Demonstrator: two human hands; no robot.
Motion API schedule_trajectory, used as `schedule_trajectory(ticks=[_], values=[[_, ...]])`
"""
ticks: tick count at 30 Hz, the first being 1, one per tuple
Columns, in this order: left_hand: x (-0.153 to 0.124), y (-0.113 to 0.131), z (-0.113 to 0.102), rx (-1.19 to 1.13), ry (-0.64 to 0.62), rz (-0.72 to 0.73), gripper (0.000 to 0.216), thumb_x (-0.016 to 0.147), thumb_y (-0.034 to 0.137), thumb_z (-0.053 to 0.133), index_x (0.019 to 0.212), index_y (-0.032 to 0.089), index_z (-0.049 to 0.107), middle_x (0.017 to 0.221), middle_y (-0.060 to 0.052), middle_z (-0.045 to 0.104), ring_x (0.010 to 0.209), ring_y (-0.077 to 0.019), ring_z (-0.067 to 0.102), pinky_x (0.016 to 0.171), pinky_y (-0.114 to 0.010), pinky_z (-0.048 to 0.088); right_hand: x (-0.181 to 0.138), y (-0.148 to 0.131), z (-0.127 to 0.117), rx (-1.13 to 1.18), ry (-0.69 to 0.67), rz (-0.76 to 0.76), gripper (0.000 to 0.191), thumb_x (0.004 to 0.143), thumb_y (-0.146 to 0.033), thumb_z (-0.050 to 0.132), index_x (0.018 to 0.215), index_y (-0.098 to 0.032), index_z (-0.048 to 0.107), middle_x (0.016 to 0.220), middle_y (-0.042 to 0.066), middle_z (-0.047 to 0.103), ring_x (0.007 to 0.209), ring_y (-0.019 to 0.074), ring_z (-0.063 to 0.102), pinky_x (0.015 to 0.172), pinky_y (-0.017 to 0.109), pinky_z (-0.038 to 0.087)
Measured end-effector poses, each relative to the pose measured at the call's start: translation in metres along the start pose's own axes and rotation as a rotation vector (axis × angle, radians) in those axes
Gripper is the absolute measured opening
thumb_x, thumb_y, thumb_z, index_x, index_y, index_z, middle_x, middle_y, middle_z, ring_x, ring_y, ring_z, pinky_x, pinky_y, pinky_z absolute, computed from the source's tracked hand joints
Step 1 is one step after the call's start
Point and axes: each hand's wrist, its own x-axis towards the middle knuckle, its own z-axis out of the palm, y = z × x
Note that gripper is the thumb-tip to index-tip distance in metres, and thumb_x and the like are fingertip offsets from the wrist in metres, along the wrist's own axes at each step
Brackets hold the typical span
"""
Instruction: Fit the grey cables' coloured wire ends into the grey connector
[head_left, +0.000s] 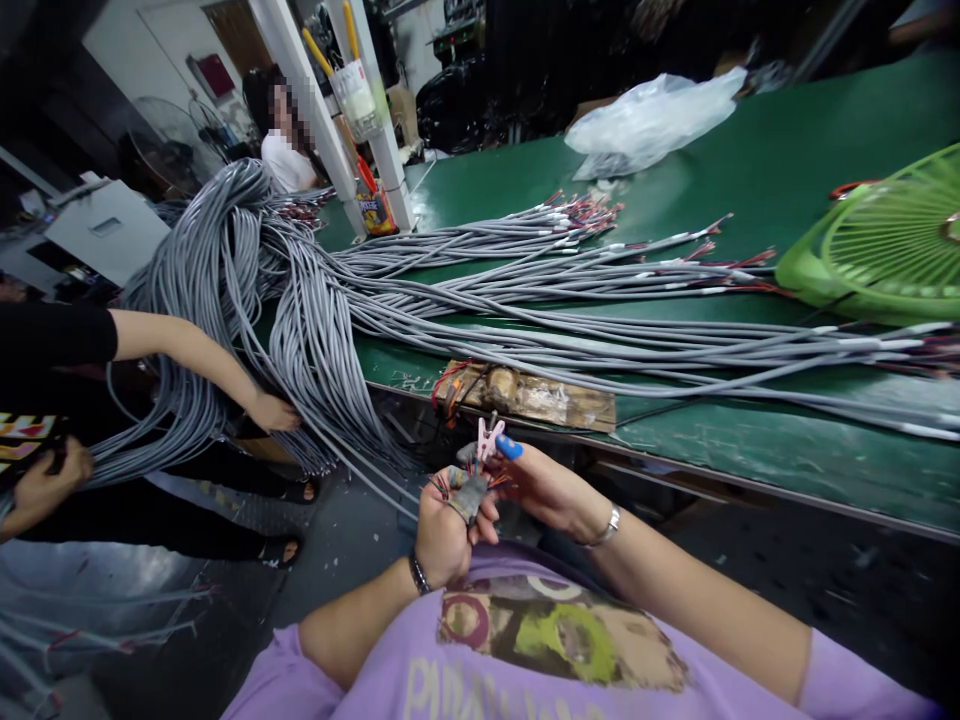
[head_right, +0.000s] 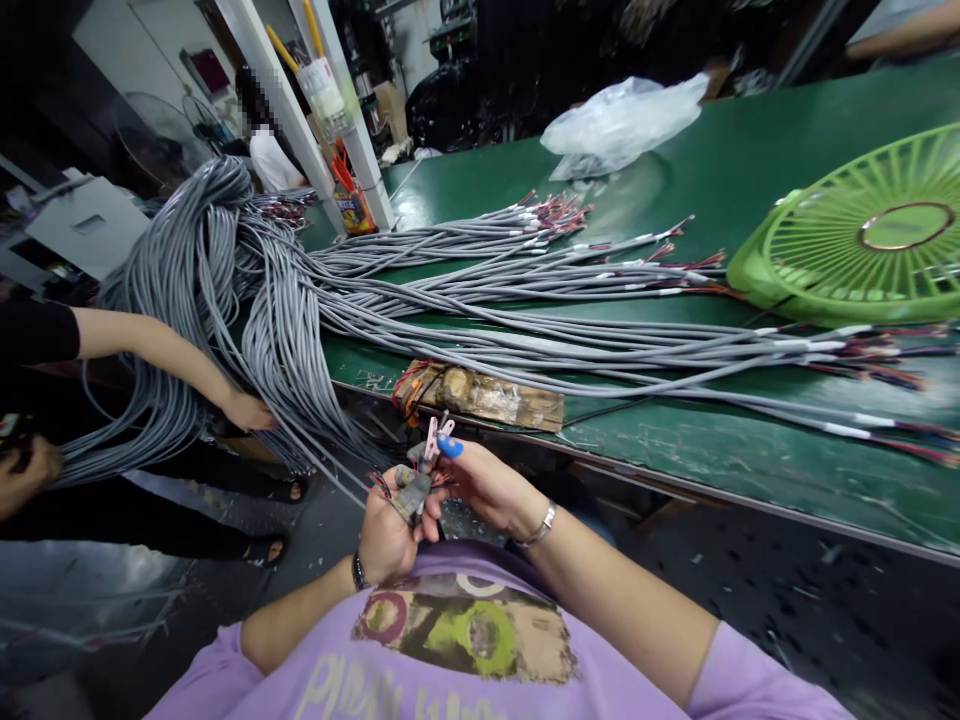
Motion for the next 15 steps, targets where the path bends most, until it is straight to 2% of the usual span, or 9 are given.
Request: schedule_trajectory(ticks=[2, 4, 7, 15], values=[[0.001, -0.003, -0.002, 0.036, -0.015, 0.019, 0.03, 0.069, 0.042, 0.066, 0.065, 0.016, 0.052, 0.047, 0.002, 0.059, 0.029, -0.0068, 0.049, 0.028, -0.015, 0.02, -0.005, -0.004, 0.0, -0.085, -0.033, 0.042, 0.034, 0.068, -0.045, 0.071, 0.082, -0.015, 0.062, 0.068, 0.002, 0.062, 0.055, 0.0119, 0.054, 0.053, 0.025, 0.041], [0.0, -0.005, -0.005, 0.069, -0.032, 0.031, 0.03, 0.07, 0.041, 0.065, 0.063, 0.016, 0.051, 0.047, 0.002, 0.059, 0.03, -0.0067, 0.049, 0.029, -0.015, 0.02, -0.008, -0.006, 0.0, -0.176, -0.005, 0.027, 0.029, 0.065, -0.038, 0.075, 0.079, -0.015, 0.061, 0.065, 0.0, 0.062, 0.054, 0.0111, 0.054, 0.054, 0.024, 0.041], [-0.002, -0.006, -0.008, 0.104, -0.049, 0.02, 0.03, 0.071, 0.041, 0.065, 0.063, 0.016, 0.05, 0.048, 0.002, 0.059, 0.031, -0.0066, 0.05, 0.029, -0.015, 0.02, -0.01, -0.005, 0.002, -0.256, 0.028, -0.018, 0.026, 0.066, -0.036, 0.074, 0.073, -0.016, 0.059, 0.06, -0.001, 0.061, 0.053, 0.0112, 0.054, 0.054, 0.025, 0.041], [-0.003, -0.004, -0.009, 0.014, -0.026, -0.004, 0.029, 0.068, 0.04, 0.066, 0.065, 0.016, 0.051, 0.05, 0.001, 0.061, 0.03, -0.007, 0.05, 0.029, -0.015, 0.021, -0.009, 0.005, -0.002, -0.168, 0.069, -0.031, 0.025, 0.062, -0.033, 0.076, 0.068, -0.014, 0.061, 0.057, -0.002, 0.06, 0.051, 0.0086, 0.049, 0.053, 0.023, 0.038]])
